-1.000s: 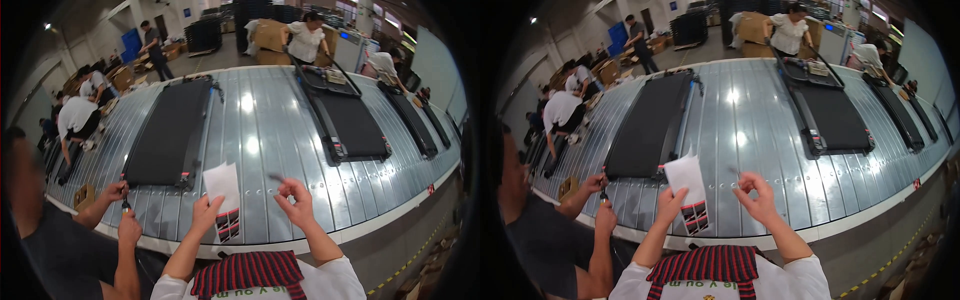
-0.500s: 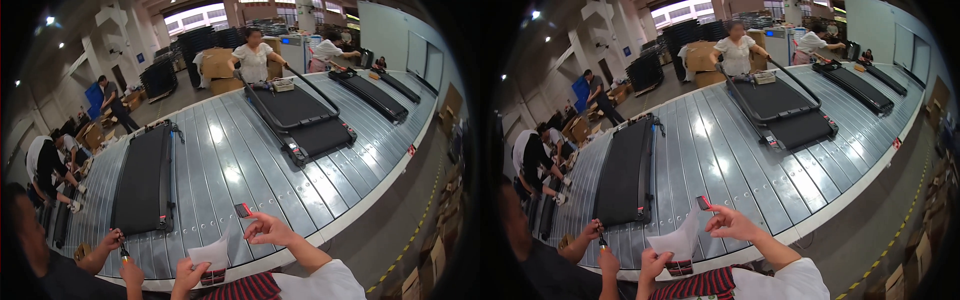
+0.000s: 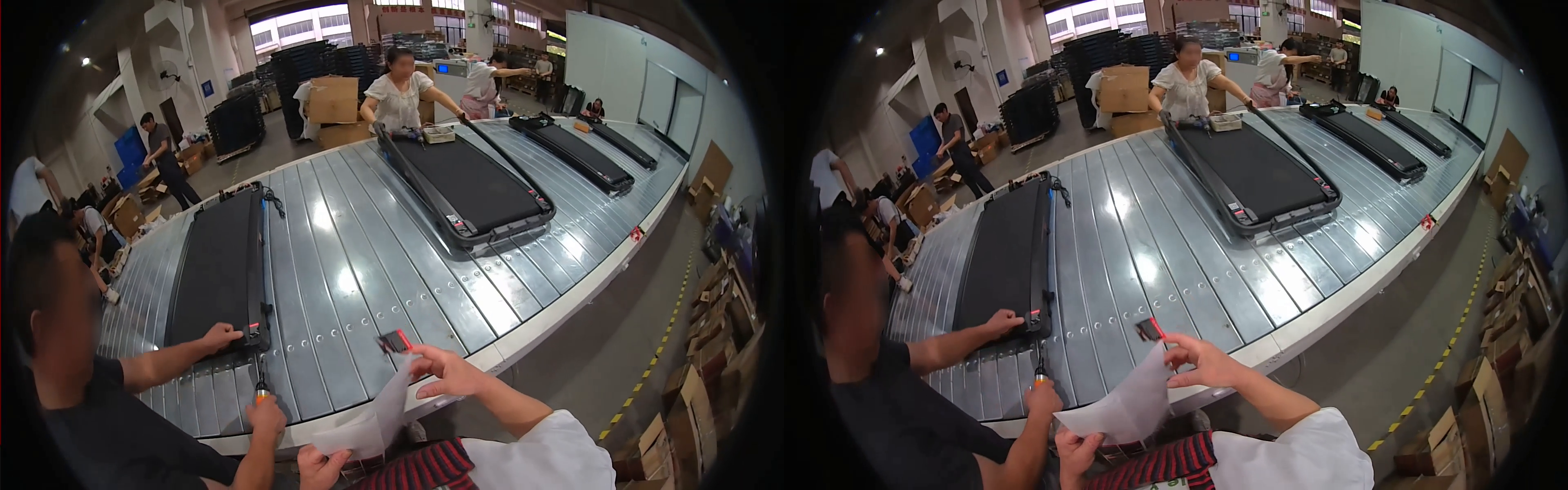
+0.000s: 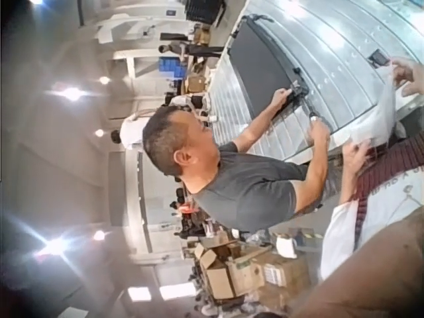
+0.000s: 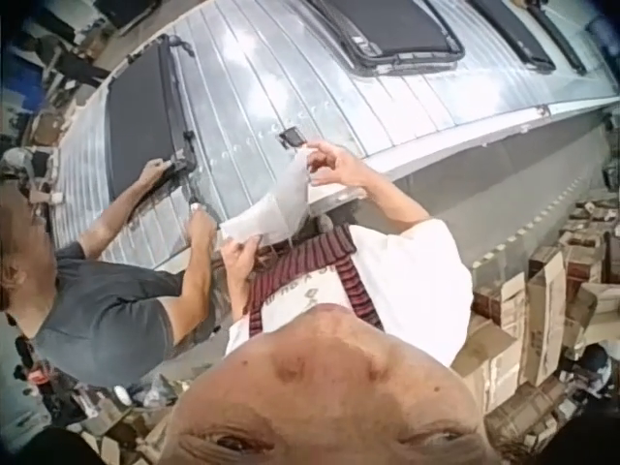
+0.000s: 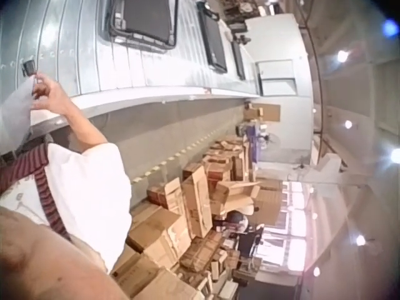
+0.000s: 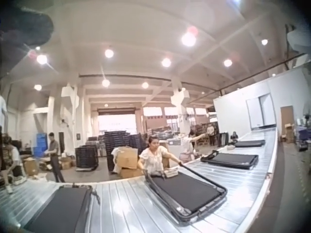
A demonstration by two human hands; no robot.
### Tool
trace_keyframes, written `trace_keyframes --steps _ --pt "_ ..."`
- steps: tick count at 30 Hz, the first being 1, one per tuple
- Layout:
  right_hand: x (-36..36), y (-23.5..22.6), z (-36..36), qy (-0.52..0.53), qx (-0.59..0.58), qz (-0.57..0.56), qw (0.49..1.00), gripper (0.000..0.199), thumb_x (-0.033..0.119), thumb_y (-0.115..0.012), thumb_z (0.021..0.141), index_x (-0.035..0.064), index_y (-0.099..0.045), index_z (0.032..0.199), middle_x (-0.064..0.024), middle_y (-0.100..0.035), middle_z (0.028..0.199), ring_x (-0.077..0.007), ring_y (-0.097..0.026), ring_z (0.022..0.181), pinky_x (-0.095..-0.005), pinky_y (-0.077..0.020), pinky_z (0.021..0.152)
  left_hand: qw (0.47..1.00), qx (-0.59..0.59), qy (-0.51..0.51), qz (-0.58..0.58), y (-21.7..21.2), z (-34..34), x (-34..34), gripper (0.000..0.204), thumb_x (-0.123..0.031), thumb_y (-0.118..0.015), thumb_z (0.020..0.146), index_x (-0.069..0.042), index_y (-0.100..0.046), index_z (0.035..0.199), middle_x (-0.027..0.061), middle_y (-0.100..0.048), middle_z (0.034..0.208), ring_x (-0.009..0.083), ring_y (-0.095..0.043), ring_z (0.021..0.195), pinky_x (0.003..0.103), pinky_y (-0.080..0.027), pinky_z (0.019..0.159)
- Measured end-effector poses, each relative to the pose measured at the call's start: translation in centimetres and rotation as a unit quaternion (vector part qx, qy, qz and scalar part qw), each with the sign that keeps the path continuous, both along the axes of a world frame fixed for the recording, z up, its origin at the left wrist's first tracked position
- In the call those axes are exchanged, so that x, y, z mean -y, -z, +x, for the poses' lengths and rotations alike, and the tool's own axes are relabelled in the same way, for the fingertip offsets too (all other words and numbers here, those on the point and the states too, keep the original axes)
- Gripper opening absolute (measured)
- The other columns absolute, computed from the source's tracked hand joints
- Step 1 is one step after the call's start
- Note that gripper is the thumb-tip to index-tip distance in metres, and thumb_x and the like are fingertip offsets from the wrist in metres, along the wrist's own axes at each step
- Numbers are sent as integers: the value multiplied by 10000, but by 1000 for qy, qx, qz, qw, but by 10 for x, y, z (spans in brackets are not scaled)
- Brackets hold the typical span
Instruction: Applying product identification and warning labels onto treadmills as they move along a factory assembly line.
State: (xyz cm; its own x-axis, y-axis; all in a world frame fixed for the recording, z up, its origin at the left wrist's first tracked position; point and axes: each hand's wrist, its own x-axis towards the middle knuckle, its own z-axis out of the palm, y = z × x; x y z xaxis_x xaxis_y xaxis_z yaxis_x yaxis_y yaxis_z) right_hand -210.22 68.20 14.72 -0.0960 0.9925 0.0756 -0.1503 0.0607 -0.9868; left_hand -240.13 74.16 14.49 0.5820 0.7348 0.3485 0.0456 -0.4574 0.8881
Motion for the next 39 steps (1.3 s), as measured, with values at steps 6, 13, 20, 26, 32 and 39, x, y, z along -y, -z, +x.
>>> trace_keyframes --steps 6,13,20,26,32,39 --pt "31 -28 -13 23 16 -20 999 545 -5 -651 729 39 -414 1218 -56 -575 1006 -114 -553 899 -261 -434 789 995 -11 -59 -82 7 4 18 193 -144 -655 733 24 -620 821 25 -597 680 93 -534 600 237 -421 554" --pt "35 -37 0 43 41 45 997 520 9 -623 759 27 -398 1227 -37 -585 944 -85 -548 838 -236 -435 724 985 30 -75 -149 -3 30 32 203 -95 -663 718 33 -614 868 19 -605 749 99 -546 663 235 -439 607" --pt "35 -32 68 55 123 170 976 557 27 -639 748 65 -387 1244 4 -530 677 -59 -455 595 -214 -369 544 970 68 -55 -226 -12 114 30 274 -34 -690 687 29 -598 937 62 -623 855 123 -575 771 257 -458 695" --pt "45 -27 138 115 144 216 959 648 87 -705 703 78 -374 1260 -17 -556 746 -83 -506 667 -239 -410 612 983 39 -70 -166 -21 192 6 241 -55 -688 701 32 -610 912 43 -618 815 119 -569 730 259 -459 651" --pt "41 -58 178 118 361 193 905 723 165 -735 653 95 -356 1265 -110 -570 1013 -266 -578 879 -340 -456 768 998 -25 20 -52 3 242 1 147 -108 -678 718 -5 -633 814 76 -622 692 133 -579 614 261 -450 566" --pt "27 -54 190 213 378 224 873 723 198 -756 625 110 -390 1243 -68 -580 1043 -242 -555 943 -317 -437 808 957 -101 -22 269 -13 254 -15 136 -17 -621 648 -62 -612 776 87 -607 720 262 -589 646 329 -472 581"
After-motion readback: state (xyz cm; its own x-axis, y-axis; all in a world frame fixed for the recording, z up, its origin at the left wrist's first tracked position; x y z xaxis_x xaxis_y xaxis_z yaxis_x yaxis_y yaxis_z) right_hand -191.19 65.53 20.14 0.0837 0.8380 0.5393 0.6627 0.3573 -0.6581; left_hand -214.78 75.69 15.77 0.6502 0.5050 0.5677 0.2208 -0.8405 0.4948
